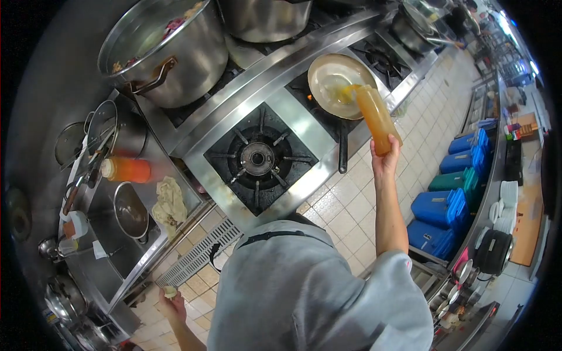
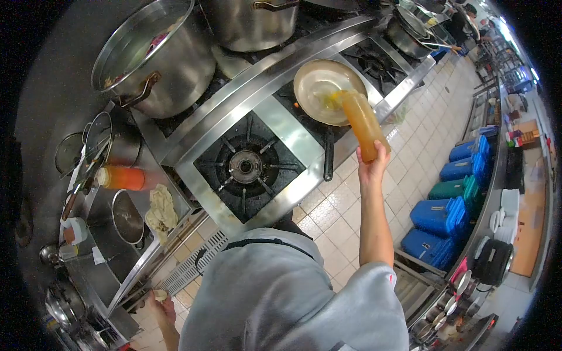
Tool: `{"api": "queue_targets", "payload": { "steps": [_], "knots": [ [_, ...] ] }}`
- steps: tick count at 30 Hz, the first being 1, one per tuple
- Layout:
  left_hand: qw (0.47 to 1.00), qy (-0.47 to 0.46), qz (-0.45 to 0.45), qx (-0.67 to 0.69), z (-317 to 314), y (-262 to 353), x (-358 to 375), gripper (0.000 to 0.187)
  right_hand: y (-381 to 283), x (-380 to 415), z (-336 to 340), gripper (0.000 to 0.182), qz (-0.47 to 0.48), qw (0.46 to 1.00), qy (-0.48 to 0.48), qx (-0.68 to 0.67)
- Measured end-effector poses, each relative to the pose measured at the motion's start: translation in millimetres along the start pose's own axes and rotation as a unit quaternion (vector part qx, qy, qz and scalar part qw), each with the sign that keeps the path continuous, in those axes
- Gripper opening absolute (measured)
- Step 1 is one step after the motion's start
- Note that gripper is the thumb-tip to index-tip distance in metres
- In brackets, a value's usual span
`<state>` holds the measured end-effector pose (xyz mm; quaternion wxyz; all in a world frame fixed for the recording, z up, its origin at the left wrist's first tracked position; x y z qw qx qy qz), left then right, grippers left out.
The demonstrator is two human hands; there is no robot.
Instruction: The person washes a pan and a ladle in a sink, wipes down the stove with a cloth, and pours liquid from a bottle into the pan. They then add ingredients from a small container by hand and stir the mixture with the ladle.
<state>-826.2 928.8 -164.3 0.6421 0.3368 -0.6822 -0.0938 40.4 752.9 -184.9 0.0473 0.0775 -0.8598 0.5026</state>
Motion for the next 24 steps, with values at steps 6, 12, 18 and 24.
{"api": "queue_targets", "payload": {
  "steps": [6, 12, 18, 24],
  "knots": [
    [0.999, 0.013, 0.032, 0.008, 27.6, -33.8, -0.8, 0.033, -18.6, -11.1, -5.8, 0.06, 0.039, 0.995, -0.026, 0.086],
    [0.997, 0.04, 0.06, -0.008, 36.3, -57.0, -12.3, 0.036, -41.2, -22.1, -27.5, 0.07, 0.075, 0.976, -0.061, 0.193],
    [0.994, 0.07, 0.081, -0.007, 50.9, -68.2, -17.8, 0.039, -61.2, -39.3, -59.4, 0.084, 0.124, 0.924, -0.125, 0.34],
    [0.993, 0.071, 0.094, 0.007, 58.5, -82.6, -18.0, 0.04, -80.1, -67.2, -124.0, 0.085, 0.369, 0.714, -0.281, 0.524]
  ]
}}
Point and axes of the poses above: each hand's wrist, its own x-axis away from the middle knuckle, its own z-axis out of the back of the hand, y = z × x, the point moved 8 cm from there along -x, towards the middle knuckle, and after that the axes turned 11 degrees about z, right-handed, at the moved point
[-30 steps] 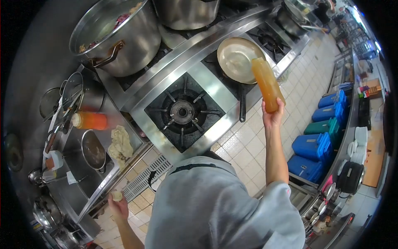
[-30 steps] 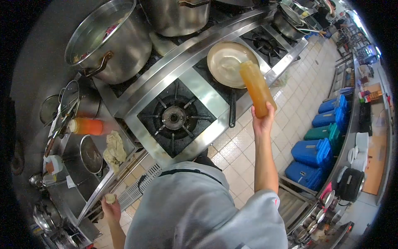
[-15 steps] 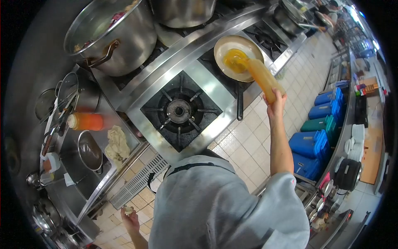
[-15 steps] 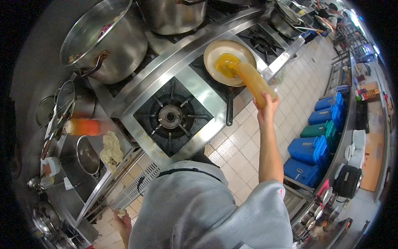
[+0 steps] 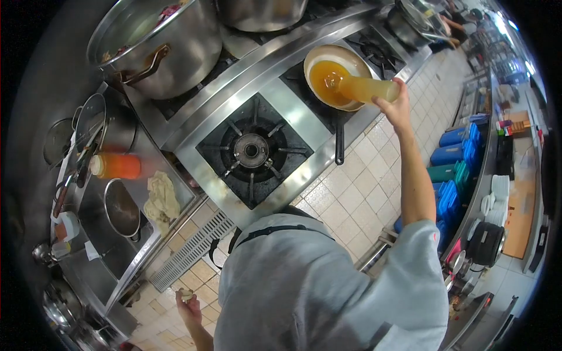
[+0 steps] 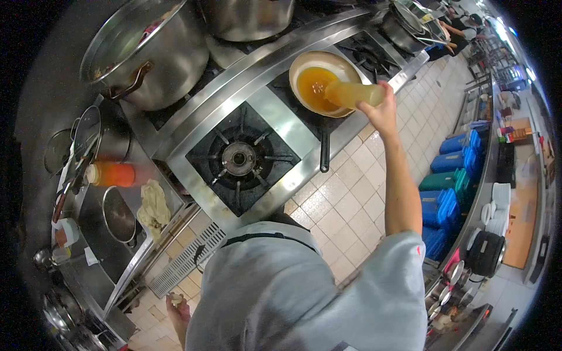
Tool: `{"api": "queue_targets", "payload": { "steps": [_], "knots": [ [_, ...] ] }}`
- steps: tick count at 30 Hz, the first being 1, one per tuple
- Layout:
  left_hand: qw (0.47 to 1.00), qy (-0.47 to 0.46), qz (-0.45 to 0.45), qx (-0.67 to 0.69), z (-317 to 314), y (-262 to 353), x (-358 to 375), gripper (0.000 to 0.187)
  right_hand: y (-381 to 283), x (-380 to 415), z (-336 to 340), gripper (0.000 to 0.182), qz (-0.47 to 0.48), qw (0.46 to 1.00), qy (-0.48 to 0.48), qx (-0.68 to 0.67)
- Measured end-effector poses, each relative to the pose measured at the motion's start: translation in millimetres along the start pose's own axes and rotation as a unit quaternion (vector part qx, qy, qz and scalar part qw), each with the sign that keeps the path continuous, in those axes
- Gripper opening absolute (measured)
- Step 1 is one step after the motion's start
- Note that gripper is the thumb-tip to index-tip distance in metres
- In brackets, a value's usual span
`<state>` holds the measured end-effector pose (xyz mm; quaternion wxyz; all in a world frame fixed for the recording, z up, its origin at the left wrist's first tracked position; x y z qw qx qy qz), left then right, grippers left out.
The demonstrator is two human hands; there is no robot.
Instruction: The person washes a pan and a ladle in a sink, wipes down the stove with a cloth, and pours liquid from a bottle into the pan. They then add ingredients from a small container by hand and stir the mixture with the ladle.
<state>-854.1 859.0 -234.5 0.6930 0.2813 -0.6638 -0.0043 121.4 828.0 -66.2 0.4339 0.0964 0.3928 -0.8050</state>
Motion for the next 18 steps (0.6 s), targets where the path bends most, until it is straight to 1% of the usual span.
{"api": "queue_targets", "payload": {
  "steps": [1, 2, 4, 5, 8, 10, 12, 13, 14, 16, 17, 18],
  "knots": [
    [1.0, 0.028, 0.004, 0.0, 1.5, -2.5, 2.3, 0.04, -20.4, -12.3, -0.2, 0.084, -0.004, 0.999, -0.023, -0.027],
    [1.0, 0.03, 0.006, 0.002, 4.3, -4.9, 1.2, 0.04, -22.2, -19.8, -0.3, 0.084, -0.004, 0.999, -0.025, -0.027],
    [1.0, 0.013, 0.016, 0.005, 6.4, -12.1, -3.6, 0.04, -35.3, -41.3, -6.4, 0.088, 0.062, 0.995, -0.064, 0.05],
    [1.0, 0.013, 0.018, 0.006, 8.1, -14.4, -4.1, 0.04, -39.0, -50.1, -7.8, 0.09, 0.05, 0.994, -0.085, 0.056],
    [0.999, 0.011, 0.037, 0.001, 9.2, -24.8, -2.8, 0.039, -54.9, -78.3, -6.8, 0.09, 0.044, 0.99, -0.098, 0.091],
    [0.998, 0.063, 0.015, -0.026, 13.7, -27.7, 3.3, 0.038, -55.4, -98.2, -6.4, 0.091, 0.056, 0.988, -0.109, 0.096],
    [0.997, 0.066, 0.016, -0.022, 14.6, -34.0, 3.8, 0.038, -61.2, -114.9, -3.5, 0.092, 0.059, 0.986, -0.112, 0.108],
    [0.997, 0.072, 0.015, -0.019, 17.2, -36.6, 4.3, 0.039, -68.6, -122.9, -1.0, 0.092, 0.082, 0.982, -0.117, 0.119],
    [0.997, 0.071, 0.016, -0.018, 18.4, -39.0, 4.3, 0.039, -72.7, -129.5, 2.3, 0.092, 0.083, 0.982, -0.116, 0.12],
    [0.998, 0.065, 0.023, -0.015, 21.5, -43.8, 3.0, 0.042, -78.5, -138.0, 4.2, 0.092, 0.048, 0.987, -0.128, 0.09],
    [0.998, 0.064, 0.024, -0.015, 24.8, -45.7, 1.0, 0.042, -83.8, -143.7, 5.9, 0.09, 0.095, 0.977, -0.119, 0.151],
    [0.998, 0.055, 0.026, -0.012, 25.4, -47.8, -1.1, 0.043, -84.8, -147.7, 6.7, 0.09, 0.096, 0.977, -0.119, 0.152]
  ]
}}
Point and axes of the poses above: each hand's wrist, its own x-axis away from the middle knuckle, its own z-axis out of the back of the hand, y = z × x, the point moved 8 cm from there along -x, towards the middle knuckle, and after that the axes turned 11 degrees about z, right-handed, at the moved point
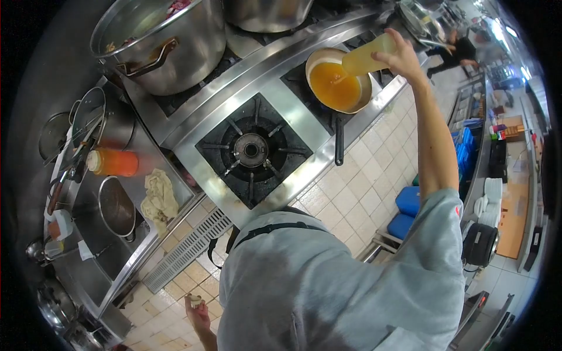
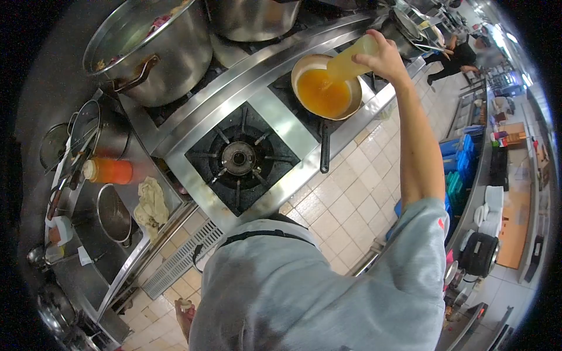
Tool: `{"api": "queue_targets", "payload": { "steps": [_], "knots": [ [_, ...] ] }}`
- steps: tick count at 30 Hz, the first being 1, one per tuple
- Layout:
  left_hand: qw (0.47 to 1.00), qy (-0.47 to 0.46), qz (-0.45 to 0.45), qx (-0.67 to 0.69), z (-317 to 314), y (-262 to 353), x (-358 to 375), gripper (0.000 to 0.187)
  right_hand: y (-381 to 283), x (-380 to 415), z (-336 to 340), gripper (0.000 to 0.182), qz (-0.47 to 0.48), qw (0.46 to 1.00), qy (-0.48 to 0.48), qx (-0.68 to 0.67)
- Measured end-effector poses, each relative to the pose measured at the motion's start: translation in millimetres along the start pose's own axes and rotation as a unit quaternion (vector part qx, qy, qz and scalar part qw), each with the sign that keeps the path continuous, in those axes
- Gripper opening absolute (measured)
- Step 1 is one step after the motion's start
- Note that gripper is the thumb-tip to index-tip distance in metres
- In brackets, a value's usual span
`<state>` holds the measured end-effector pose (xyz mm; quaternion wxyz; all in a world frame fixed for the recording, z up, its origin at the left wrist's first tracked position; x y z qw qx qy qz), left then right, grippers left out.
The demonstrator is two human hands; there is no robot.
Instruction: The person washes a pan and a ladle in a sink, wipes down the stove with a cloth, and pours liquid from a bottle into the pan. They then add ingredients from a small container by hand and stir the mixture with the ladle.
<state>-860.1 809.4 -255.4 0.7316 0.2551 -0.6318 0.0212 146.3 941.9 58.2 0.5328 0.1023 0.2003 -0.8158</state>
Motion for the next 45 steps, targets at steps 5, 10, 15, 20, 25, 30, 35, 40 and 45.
{"api": "queue_targets", "payload": {
  "steps": [5, 10, 15, 20, 25, 30, 35, 40, 45],
  "knots": [
    [1.0, 0.013, 0.005, -0.01, -0.6, -1.2, -1.7, 0.045, -14.4, -5.9, 8.6, 0.085, 0.021, 1.0, -0.005, -0.016],
    [1.0, 0.019, 0.001, -0.021, -1.0, 5.5, -1.4, 0.046, -23.2, -4.1, 11.3, 0.083, 0.046, 0.999, -0.004, -0.002],
    [0.999, 0.001, -0.003, -0.035, 2.0, 13.0, -8.5, 0.047, -29.2, 2.0, 17.5, 0.083, 0.047, 0.999, -0.001, -0.005],
    [0.997, 0.01, -0.012, -0.073, -1.9, 18.7, -4.8, 0.05, -30.9, 7.4, 21.4, 0.083, 0.051, 0.999, 0.002, -0.012],
    [0.995, 0.021, -0.032, -0.09, -14.4, 22.5, 4.8, 0.05, -27.5, 10.8, 23.7, 0.083, 0.056, 0.998, 0.006, -0.007],
    [0.995, 0.013, -0.016, -0.098, -9.9, 19.9, -3.3, 0.046, -40.5, 9.9, 49.1, 0.082, 0.079, 0.996, 0.028, 0.001],
    [0.989, 0.039, -0.017, -0.14, -6.7, 31.0, 18.8, 0.036, -86.6, 6.4, 117.9, 0.082, 0.085, 0.995, 0.055, 0.007],
    [0.985, 0.009, -0.051, -0.166, 8.5, 46.9, 27.4, 0.037, -128.4, 12.6, 176.2, 0.087, 0.108, 0.99, 0.086, 0.027],
    [0.978, 0.052, -0.084, -0.185, -4.1, 68.0, 47.5, 0.03, -25.6, 52.0, 28.0, 0.079, 0.205, 0.974, 0.094, 0.019]
  ]
}}
Point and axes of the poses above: each hand's wrist, its own x-axis away from the middle knuckle, its own z-axis out of the back of the hand, y = z × x, the point moved 8 cm from there along -x, towards the middle knuckle, and after that the axes turned 11 degrees about z, right-handed, at the moved point
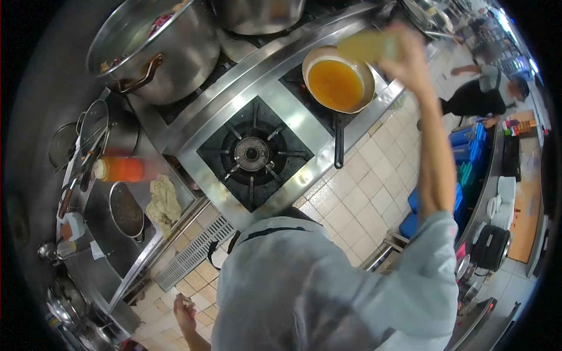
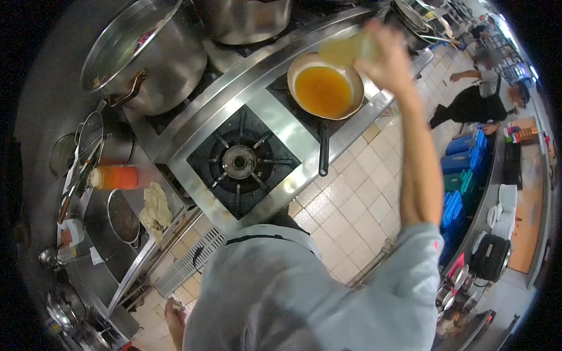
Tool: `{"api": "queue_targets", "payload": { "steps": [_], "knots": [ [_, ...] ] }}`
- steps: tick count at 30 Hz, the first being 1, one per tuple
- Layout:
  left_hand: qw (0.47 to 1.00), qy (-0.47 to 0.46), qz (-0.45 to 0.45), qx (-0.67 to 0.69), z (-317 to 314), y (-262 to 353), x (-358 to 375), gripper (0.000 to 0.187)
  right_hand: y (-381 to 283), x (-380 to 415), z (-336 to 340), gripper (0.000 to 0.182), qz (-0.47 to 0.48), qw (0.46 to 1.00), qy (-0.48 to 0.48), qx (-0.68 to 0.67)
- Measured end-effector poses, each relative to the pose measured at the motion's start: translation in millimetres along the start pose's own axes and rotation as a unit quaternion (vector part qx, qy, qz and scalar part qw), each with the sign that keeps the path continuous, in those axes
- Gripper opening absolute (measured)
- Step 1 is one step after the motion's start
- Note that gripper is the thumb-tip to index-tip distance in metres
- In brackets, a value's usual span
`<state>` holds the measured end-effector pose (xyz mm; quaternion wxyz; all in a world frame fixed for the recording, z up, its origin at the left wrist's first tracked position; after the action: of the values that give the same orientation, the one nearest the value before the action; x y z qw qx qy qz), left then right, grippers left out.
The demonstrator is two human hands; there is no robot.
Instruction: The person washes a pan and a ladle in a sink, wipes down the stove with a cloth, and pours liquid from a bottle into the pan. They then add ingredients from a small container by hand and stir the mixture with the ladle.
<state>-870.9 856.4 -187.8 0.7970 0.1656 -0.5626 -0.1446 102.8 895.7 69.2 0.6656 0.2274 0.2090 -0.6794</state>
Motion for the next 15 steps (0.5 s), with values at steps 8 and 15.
{"api": "queue_targets", "payload": {
  "steps": [8, 15],
  "knots": [
    [0.99, 0.016, -0.123, 0.072, -0.8, 35.1, 52.9, 0.039, -33.7, 100.9, -79.7, 0.077, -0.104, 0.991, 0.006, -0.082],
    [0.878, -0.131, -0.152, 0.435, -23.1, 35.1, 78.7, 0.042, 3.2, 218.9, -138.1, 0.063, -0.529, 0.632, 0.346, -0.448]
  ]
}}
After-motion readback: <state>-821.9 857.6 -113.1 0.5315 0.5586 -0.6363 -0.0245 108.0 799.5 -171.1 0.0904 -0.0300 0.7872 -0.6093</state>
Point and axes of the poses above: each hand's wrist, its own x-axis away from the middle knuckle, its own z-axis out of the back of the hand, y = z × x, the point moved 8 cm from there along -x, towards the middle knuckle, and after that the axes turned 11 degrees about z, right-handed, at the moved point
